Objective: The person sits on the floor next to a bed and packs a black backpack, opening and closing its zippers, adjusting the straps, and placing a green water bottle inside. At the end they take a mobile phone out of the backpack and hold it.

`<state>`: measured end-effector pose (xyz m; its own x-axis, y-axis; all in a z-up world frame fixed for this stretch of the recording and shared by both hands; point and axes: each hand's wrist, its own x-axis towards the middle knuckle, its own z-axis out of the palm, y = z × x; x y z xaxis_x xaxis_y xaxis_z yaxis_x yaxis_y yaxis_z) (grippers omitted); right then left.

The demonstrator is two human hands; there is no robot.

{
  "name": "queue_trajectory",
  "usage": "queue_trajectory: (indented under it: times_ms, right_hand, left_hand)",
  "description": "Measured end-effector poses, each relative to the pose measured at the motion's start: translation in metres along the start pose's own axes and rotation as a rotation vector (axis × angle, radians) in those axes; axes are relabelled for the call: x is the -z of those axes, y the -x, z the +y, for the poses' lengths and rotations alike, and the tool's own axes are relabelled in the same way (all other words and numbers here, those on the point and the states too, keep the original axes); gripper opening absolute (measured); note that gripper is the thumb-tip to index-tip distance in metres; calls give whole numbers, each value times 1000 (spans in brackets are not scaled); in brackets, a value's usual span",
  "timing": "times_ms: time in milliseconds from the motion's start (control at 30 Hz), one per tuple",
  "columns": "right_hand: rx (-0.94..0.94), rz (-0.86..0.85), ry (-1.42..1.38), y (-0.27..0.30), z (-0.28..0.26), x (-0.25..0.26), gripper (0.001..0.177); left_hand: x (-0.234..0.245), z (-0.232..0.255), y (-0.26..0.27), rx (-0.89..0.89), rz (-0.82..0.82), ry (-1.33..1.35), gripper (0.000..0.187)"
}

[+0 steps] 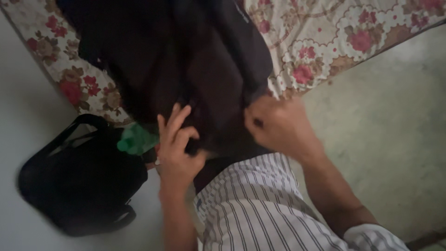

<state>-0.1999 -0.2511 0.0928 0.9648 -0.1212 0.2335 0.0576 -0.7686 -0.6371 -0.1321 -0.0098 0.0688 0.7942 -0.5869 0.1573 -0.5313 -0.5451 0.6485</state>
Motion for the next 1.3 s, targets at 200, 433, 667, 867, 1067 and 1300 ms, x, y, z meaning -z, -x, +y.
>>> queue_trajectory:
  times_ms: [200, 433, 667, 867, 1067, 1300]
  right_hand:
    - [-33, -59, 29, 8, 1, -4, 20]
    - [-66, -15, -67, 15, 14, -3, 13]
    - [-247, 77, -666, 47, 70, -11, 21]
    - [-333, 263, -568, 7, 106, -29, 25]
    - [-47, 244, -165, -93, 109, -61, 32]
    - [-82, 154, -226, -180, 100, -78, 33]
  left_hand:
    - [49, 46, -23, -92, -162, -156, 61]
    - [-18, 68, -86, -236, -291, -143, 53]
    - [-45, 64, -81, -158, -243, -179, 53]
    - [-52, 63, -73, -120, -171, -180, 43]
    - [-47, 62, -66, -109, -116, -110, 40]
    - [-37, 62, -57, -96, -61, -109, 36]
